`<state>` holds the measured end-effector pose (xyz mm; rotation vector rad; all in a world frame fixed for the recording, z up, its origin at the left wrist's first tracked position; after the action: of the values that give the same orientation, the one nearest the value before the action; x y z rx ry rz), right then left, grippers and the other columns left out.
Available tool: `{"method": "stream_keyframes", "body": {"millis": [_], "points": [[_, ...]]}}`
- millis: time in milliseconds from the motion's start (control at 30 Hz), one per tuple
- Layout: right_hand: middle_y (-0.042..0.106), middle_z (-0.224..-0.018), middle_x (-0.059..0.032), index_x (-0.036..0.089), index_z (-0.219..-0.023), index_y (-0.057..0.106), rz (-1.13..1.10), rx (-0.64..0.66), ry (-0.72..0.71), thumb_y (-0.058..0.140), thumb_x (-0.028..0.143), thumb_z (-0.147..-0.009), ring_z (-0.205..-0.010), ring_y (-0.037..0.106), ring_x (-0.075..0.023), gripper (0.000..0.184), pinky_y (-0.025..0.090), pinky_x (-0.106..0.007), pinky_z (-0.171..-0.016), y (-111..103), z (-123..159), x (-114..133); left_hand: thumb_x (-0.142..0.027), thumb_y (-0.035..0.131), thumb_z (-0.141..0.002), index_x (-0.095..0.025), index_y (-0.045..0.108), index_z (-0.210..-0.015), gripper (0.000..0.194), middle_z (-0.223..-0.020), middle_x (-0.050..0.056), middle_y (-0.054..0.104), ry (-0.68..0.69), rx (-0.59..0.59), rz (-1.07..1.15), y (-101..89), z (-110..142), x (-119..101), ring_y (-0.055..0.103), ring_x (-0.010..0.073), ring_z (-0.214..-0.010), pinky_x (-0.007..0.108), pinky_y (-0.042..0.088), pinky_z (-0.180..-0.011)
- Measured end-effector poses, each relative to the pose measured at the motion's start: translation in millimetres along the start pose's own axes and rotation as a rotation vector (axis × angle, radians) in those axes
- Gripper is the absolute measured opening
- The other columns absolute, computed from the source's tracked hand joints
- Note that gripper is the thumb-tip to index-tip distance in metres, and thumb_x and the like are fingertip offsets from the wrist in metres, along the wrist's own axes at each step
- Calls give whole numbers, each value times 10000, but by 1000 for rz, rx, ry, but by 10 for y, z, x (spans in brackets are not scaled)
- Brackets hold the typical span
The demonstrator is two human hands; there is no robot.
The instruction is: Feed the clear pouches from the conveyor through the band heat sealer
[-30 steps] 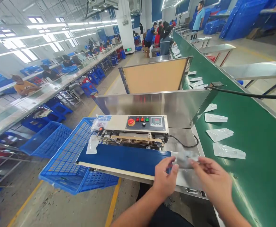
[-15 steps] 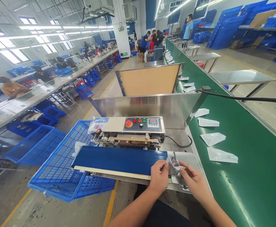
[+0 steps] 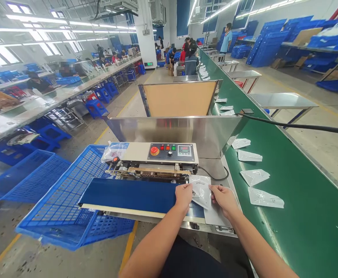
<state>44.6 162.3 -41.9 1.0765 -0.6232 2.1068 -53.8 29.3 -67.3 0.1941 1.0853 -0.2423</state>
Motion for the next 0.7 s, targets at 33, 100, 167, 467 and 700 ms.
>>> {"method": "stream_keyframes", "body": {"millis": [33,100,167,467,700], "points": [[588,-541,7,180,-707,685,10,23,1,821,475,-653,-495,514,-126,329,429,-232,-455,60,-6,24,-538,789,-738,-163,660,-555,437,-516,-33,462,7,-15,-2,-63,-21,0,394,112,-530,244,289,-522],[591,-541,7,178,-702,689,36,66,6,812,460,-679,-495,515,-117,309,433,-220,-457,181,-5,61,-550,782,-749,-163,640,-545,460,-513,-40,437,26,-43,-13,-213,-39,-1,368,103,-528,243,271,-521],[586,-535,9,176,-698,690,65,110,12,802,466,-706,-491,510,-112,311,419,-213,-449,305,1,78,-557,768,-768,-163,630,-547,473,-516,-45,422,45,-70,-30,-375,-38,-1,345,98,-530,244,256,-521],[659,-610,-9,173,-915,770,150,381,-4,772,579,-758,-458,480,-111,436,334,-226,-422,664,273,-107,-547,693,-875,-148,798,-786,422,-713,35,695,137,-171,-133,-1102,-88,-136,591,182,-676,260,416,-613],[745,-778,-113,163,-1003,816,295,-55,-144,716,646,-757,-640,630,-240,551,470,-352,-603,-697,-9,-28,-476,771,-885,-178,776,-1240,464,-1264,170,769,263,-554,-188,-1801,100,-223,726,306,-1164,406,552,-1027]]}}
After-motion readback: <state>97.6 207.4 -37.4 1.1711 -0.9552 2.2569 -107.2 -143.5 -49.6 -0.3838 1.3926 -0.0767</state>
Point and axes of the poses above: each hand's wrist, its own z-axis away from the middle knuckle, its own y-axis out of the palm, x = y × z, the point moved 1 cm from there along -z, towards the middle knuckle
